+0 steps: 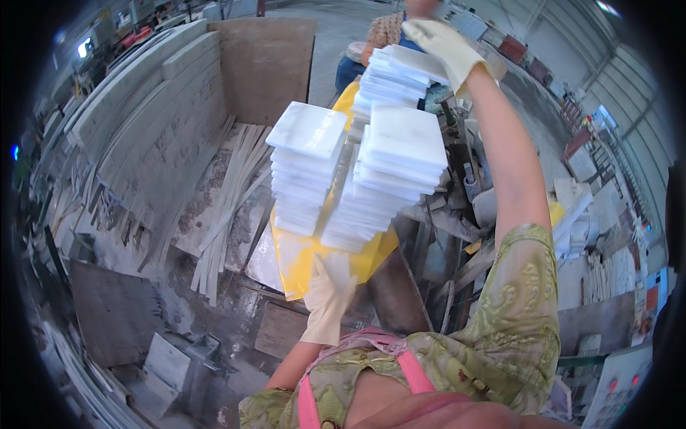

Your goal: The person repeatedly picks up white foam blocks from a large pile and stacks them onto a yellow tray. The person handles the blocks one at a time, placing them in neat stacks on the tray.

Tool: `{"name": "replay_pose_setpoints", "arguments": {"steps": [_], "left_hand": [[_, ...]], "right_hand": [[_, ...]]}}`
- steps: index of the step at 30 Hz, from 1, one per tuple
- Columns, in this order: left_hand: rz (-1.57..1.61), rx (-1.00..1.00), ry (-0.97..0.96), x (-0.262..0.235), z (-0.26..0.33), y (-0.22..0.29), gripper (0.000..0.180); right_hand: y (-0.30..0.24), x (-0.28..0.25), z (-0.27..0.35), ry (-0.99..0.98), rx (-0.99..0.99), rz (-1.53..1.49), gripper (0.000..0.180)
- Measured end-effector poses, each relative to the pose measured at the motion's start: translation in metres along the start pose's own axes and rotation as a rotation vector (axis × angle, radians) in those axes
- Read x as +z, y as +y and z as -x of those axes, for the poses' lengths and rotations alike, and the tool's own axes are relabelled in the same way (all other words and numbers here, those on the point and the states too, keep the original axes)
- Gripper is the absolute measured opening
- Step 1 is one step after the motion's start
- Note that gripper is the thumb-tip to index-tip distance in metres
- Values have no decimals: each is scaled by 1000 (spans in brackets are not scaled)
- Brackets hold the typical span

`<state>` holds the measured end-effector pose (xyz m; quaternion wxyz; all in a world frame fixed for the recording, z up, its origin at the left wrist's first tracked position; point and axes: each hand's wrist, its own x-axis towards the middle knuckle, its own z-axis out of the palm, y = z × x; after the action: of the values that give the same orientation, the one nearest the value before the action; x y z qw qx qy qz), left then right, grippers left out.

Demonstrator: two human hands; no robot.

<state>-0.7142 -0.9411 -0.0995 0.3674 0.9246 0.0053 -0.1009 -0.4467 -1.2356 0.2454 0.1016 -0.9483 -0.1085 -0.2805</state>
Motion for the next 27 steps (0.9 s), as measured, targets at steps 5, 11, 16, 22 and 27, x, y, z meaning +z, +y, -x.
{"name": "replay_pose_setpoints", "arguments": {"steps": [5, 11, 16, 22, 27], "left_hand": [[-56, -74, -55, 1, 0, 3, 120], [-48, 19, 39, 4, -2, -5, 120], [-78, 38, 59, 5, 0, -7, 118], [-95, 71, 122, 6, -1, -1, 112], [-209, 48, 166, -5, -11, 12, 101]], "right_hand": [[25, -26, 106, 230, 34, -700, 59], [19, 32, 111, 340, -242, -274, 56], [3, 56, 96, 466, -266, -309, 35], [-20, 50, 86, 651, -252, -179, 22], [-28, 35, 123, 606, -388, 253, 52]]}}
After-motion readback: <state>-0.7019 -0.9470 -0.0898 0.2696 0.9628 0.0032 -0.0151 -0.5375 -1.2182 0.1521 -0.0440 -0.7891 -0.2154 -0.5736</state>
